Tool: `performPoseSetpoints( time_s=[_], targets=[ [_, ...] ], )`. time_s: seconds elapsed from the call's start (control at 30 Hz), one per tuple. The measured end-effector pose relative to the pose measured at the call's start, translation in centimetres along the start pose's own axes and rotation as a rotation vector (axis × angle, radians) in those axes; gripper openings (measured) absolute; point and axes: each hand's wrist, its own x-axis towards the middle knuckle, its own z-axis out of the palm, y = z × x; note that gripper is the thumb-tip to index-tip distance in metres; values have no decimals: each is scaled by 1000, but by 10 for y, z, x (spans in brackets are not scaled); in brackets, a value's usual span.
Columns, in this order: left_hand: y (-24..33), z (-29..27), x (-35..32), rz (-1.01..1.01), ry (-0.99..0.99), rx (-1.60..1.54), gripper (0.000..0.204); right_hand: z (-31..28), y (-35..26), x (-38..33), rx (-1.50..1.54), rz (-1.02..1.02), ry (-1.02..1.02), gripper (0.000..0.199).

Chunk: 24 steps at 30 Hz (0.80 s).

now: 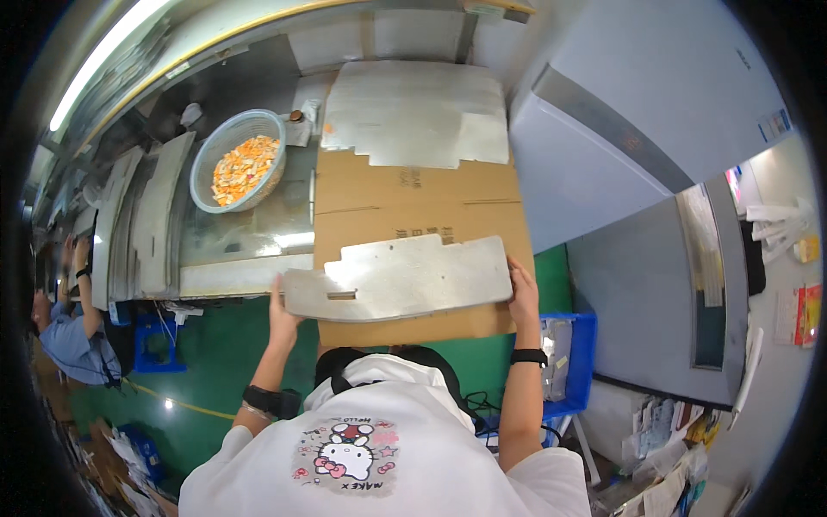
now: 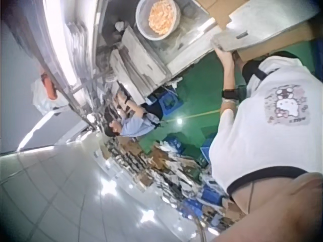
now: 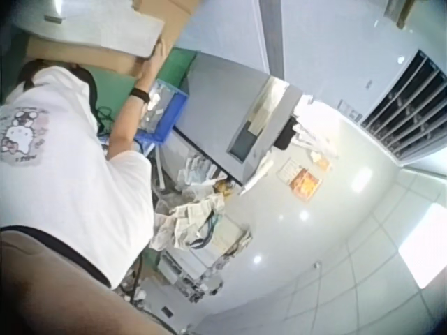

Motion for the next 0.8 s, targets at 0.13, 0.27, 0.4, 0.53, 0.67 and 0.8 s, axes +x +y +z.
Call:
performPoseSetpoints(
  time_s=[0.13, 0.27, 0.4, 0.53, 0.67, 0.8],
  targets=[
    [-20, -2, 24, -260, -25, -507, 43, -8, -6, 18, -6, 155, -79, 38],
    [6, -3, 44, -540, -435, -684, 45, 15, -23, 19, -364, 161, -83, 47],
    [28, 8, 36, -468, -374, -28, 34, 23, -25, 25, -570, 132, -167, 41],
    [3, 5, 41, 18, -325, 118, 35, 34, -33, 14, -459, -63, -157, 37],
    [32, 4, 20, 34, -302, 77, 37, 30, -33, 13, -398, -256, -102, 32],
    [16, 5, 29, 167, -315, 84, 34, 27, -16, 20, -342, -272, -61, 31]
  ],
)
